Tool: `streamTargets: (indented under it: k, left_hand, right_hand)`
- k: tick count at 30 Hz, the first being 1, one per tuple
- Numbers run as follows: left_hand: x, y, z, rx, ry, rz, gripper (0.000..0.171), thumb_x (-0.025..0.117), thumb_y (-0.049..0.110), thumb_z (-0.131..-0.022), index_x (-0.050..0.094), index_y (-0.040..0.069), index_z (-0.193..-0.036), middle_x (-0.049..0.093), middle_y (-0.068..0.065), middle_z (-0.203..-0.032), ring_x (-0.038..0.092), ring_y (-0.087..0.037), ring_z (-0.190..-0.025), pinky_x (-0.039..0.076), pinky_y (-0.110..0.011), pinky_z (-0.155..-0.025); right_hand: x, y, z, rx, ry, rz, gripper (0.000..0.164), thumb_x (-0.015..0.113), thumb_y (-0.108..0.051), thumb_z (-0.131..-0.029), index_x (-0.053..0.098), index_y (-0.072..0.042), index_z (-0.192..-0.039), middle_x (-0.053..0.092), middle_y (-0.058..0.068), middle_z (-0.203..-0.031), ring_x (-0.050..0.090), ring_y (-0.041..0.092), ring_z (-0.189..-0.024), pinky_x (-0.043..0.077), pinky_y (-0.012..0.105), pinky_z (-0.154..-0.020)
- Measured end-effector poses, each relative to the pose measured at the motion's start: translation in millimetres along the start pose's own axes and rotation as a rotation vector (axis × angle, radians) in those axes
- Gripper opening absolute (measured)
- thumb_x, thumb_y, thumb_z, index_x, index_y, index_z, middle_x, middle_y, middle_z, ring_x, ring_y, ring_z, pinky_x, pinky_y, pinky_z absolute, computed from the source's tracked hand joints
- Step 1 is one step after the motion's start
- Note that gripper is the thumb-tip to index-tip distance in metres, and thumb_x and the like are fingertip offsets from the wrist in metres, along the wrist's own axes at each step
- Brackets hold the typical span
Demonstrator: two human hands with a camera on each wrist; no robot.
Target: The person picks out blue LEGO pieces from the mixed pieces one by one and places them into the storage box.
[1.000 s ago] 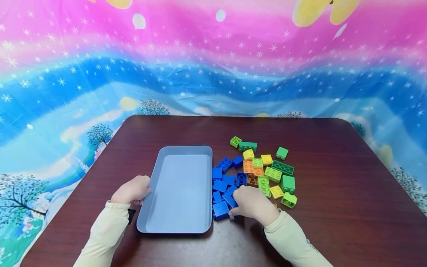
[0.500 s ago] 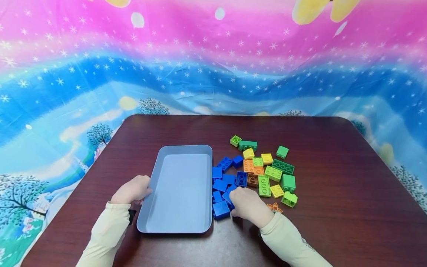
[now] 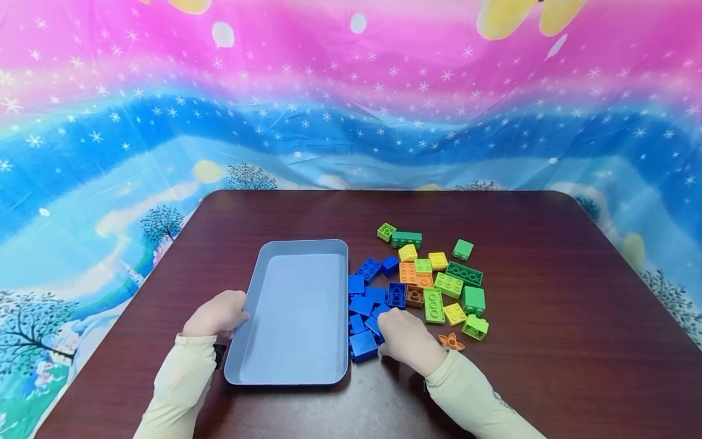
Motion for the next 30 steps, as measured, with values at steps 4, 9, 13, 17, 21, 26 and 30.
streamTargets:
  k: [4, 9, 13, 17, 21, 26, 30]
  left_hand:
    - [-1.0, 1.0, 0.1, -0.01, 0.001, -0.016, 0.023, 0.045, -0.007, -0.084, 0.048, 0.002, -0.064, 0.048, -0.008, -0.048, 0.046, -0.013, -0.034, 0.039, -0.023, -0.039]
    - [-1.0, 0.0, -1.1, -0.039, 0.007, -0.023, 0.024, 0.043, -0.007, -0.084, 0.049, 0.002, -0.062, 0.047, -0.008, -0.05, 0.045, -0.012, -0.034, 0.037, -0.022, -0.037]
    - [-0.8, -2.1, -0.6, -0.054, 0.023, -0.007, 0.023, 0.043, -0.006, -0.083, 0.049, 0.002, -0.062, 0.047, -0.009, -0.051, 0.045, -0.013, -0.035, 0.037, -0.022, -0.036]
    - [-0.6, -3.8, -0.6, -0.065, 0.052, 0.016, 0.024, 0.045, -0.006, -0.082, 0.05, 0.003, -0.061, 0.047, -0.008, -0.049, 0.046, -0.013, -0.033, 0.038, -0.023, -0.036]
    - [0.6, -4.3, -1.1, -0.077, 0.053, 0.021, 0.024, 0.046, -0.006, -0.082, 0.05, 0.003, -0.06, 0.048, -0.008, -0.048, 0.045, -0.012, -0.032, 0.037, -0.022, -0.035]
    - [1.8, -4.3, -1.5, -0.078, 0.043, 0.025, 0.022, 0.047, -0.006, -0.082, 0.05, 0.003, -0.061, 0.047, -0.009, -0.051, 0.047, -0.014, -0.034, 0.038, -0.023, -0.036]
    - [1.1, -2.9, -3.1, -0.062, 0.048, 0.011, 0.021, 0.047, -0.006, -0.08, 0.05, 0.003, -0.062, 0.047, -0.009, -0.053, 0.049, -0.015, -0.035, 0.04, -0.025, -0.037]
  right_hand:
    - [-2.5, 0.1, 1.2, -0.006, -0.009, -0.001, 0.021, 0.073, -0.004, -0.069, 0.052, -0.003, -0.067, 0.042, 0.001, -0.055, 0.043, 0.015, -0.051, 0.036, 0.03, -0.048]
    - [-8.0, -1.6, 3.9, -0.045, -0.014, 0.021, 0.02, 0.073, -0.005, -0.07, 0.053, -0.002, -0.069, 0.044, 0.002, -0.057, 0.043, 0.016, -0.053, 0.035, 0.03, -0.048]
    - [-12.9, -3.1, 6.9, -0.075, -0.014, 0.032, 0.02, 0.072, -0.003, -0.071, 0.053, -0.002, -0.067, 0.042, 0.001, -0.055, 0.042, 0.015, -0.051, 0.035, 0.028, -0.046]
    - [-18.7, -2.2, 9.2, -0.084, 0.0, 0.04, 0.021, 0.071, -0.001, -0.071, 0.052, -0.003, -0.065, 0.04, 0.0, -0.053, 0.041, 0.013, -0.048, 0.035, 0.026, -0.045]
    - [-24.2, -0.4, 10.8, -0.104, 0.016, 0.036, 0.02, 0.07, 0.002, -0.07, 0.052, -0.003, -0.064, 0.039, 0.0, -0.052, 0.041, 0.012, -0.048, 0.035, 0.024, -0.045]
    - [-33.6, 2.2, 16.2, -0.126, 0.056, 0.021, 0.022, 0.066, 0.007, -0.069, 0.049, -0.005, -0.062, 0.038, -0.001, -0.052, 0.038, 0.011, -0.047, 0.031, 0.023, -0.044]
    - [-39.5, 5.0, 19.4, -0.106, 0.061, 0.002, 0.023, 0.065, 0.007, -0.069, 0.048, -0.005, -0.062, 0.037, -0.001, -0.052, 0.036, 0.011, -0.046, 0.028, 0.023, -0.044]
Point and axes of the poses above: each hand's wrist, its own z-axis away from the middle knuckle, its own x-axis out of the palm, y = z × x, the point moved 7 cm from there along -z, towards the middle knuckle
